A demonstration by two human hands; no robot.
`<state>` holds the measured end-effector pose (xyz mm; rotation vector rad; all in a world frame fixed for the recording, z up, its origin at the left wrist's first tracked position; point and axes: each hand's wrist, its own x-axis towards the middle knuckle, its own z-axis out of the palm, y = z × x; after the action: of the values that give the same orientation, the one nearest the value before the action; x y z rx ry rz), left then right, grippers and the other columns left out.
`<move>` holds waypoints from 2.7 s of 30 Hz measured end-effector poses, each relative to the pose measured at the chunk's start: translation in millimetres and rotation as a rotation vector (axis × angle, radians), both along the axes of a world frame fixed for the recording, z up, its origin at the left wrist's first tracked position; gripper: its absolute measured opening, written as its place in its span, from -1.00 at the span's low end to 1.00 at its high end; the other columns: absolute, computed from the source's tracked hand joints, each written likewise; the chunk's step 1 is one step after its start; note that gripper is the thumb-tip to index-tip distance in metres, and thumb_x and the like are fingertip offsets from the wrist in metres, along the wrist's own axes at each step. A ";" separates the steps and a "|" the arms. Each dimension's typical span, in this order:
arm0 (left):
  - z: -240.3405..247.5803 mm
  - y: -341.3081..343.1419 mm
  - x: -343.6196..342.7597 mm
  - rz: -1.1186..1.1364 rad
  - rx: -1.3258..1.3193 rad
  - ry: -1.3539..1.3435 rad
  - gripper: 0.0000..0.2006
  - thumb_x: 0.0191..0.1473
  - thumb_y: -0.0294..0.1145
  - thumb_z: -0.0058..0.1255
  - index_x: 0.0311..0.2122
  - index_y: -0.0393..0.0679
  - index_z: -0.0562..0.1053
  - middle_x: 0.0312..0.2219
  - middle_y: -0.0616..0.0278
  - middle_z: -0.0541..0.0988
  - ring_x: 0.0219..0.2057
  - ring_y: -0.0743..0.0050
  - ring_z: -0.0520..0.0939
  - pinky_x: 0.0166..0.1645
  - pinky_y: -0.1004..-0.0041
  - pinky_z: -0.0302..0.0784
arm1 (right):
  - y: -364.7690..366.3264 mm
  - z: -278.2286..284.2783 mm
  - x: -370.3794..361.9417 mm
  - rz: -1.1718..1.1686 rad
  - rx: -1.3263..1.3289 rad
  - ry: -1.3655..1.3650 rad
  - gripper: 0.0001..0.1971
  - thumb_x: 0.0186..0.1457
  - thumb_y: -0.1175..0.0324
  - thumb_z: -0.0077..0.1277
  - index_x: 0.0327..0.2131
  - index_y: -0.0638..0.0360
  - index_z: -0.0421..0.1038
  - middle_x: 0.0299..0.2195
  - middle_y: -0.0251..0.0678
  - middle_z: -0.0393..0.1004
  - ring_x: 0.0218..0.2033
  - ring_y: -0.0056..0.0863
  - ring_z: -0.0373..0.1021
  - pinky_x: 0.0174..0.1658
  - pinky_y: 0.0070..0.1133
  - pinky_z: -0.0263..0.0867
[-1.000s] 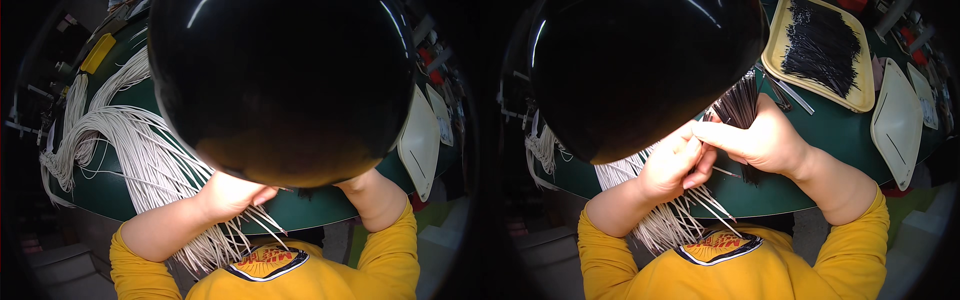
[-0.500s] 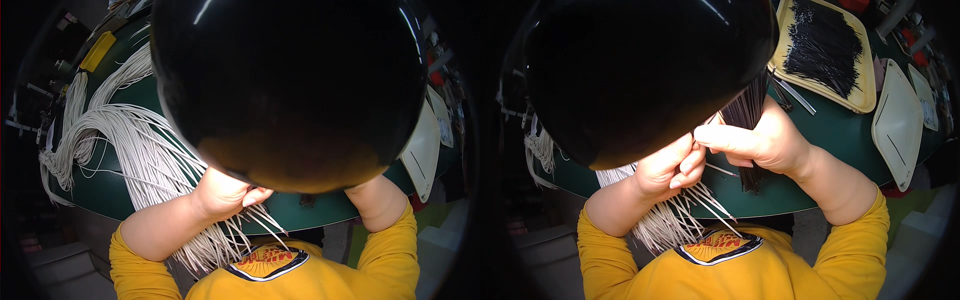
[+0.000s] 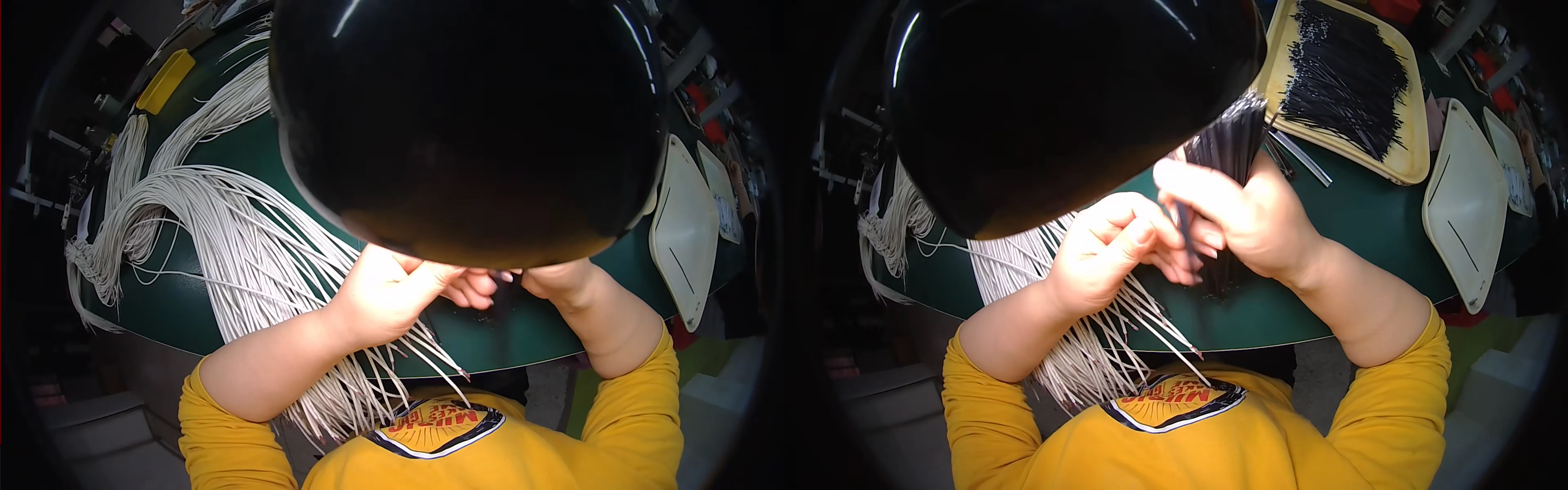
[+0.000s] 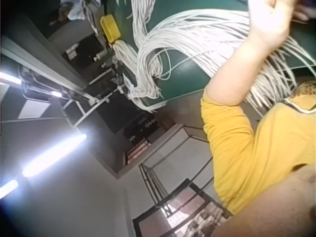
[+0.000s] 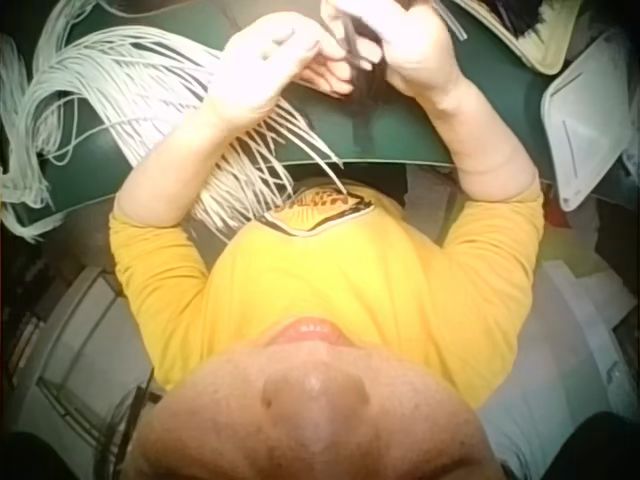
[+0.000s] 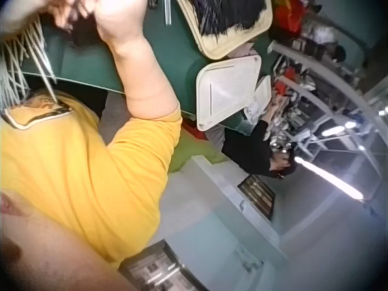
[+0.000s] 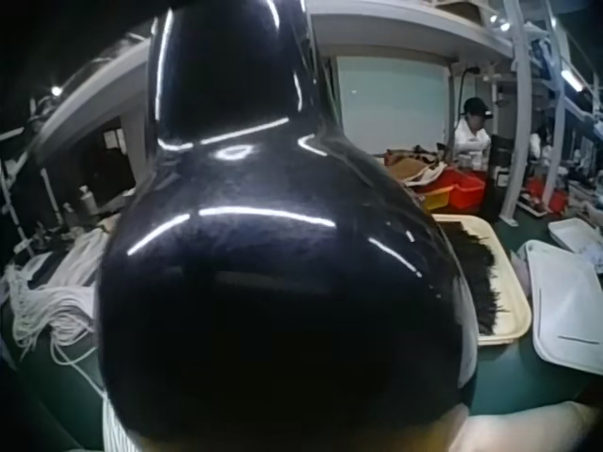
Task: The person slides black sleeves onto bundles of white wires by hand, fetches another bundle of white wires, and slides black sleeves onto wire ends before placing them into a tray.
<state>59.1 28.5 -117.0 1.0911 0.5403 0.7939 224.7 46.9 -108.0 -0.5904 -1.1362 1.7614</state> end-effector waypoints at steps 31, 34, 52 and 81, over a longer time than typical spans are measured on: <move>11.2 15.2 37.7 0.073 1.173 0.397 -0.67 -0.29 -0.36 0.17 -0.31 -0.13 0.41 -0.21 0.17 0.40 -0.18 0.21 0.41 -0.08 0.35 0.27 | -13.7 -57.3 24.3 0.158 0.679 -0.393 -0.61 -0.14 0.45 -0.01 -0.15 0.17 0.21 -0.21 -0.27 0.27 -0.16 -0.44 0.24 -0.07 -0.54 0.16; 10.1 12.4 38.6 -0.019 0.963 0.293 -0.70 -0.31 -0.34 0.18 -0.39 -0.13 0.39 -0.26 0.18 0.44 -0.12 0.22 0.38 -0.05 0.32 0.23 | -10.0 -61.9 18.3 0.131 0.700 -0.331 -0.64 -0.14 0.41 -0.02 -0.18 0.14 0.24 -0.22 -0.27 0.28 -0.14 -0.38 0.23 -0.07 -0.53 0.16; 17.3 -13.8 13.5 0.237 -0.423 -0.217 -0.73 0.12 -0.27 -0.39 -0.51 -0.21 0.24 -0.77 0.28 0.28 -0.82 0.53 0.27 -0.60 0.48 0.35 | 7.0 -11.1 40.2 0.297 0.464 -0.274 -0.68 -0.04 0.16 -0.03 -0.59 0.27 0.35 -0.51 -0.27 0.40 -0.40 -0.54 0.34 -0.32 -0.63 0.24; 5.4 -15.1 -0.7 -0.019 -0.387 -0.135 -0.90 -0.03 -0.54 -0.14 -0.37 -0.33 0.33 -0.64 0.12 0.43 -0.62 0.44 0.47 -0.51 0.56 0.41 | -10.3 -10.9 9.9 0.023 0.232 -0.230 -0.86 -0.06 0.59 -0.12 -0.36 0.38 0.34 -0.44 -0.28 0.43 -0.45 -0.63 0.35 -0.34 -0.68 0.28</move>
<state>58.4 13.5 -111.6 0.6805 0.5410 0.7045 234.6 36.6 -118.9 -0.6509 -1.4883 1.5800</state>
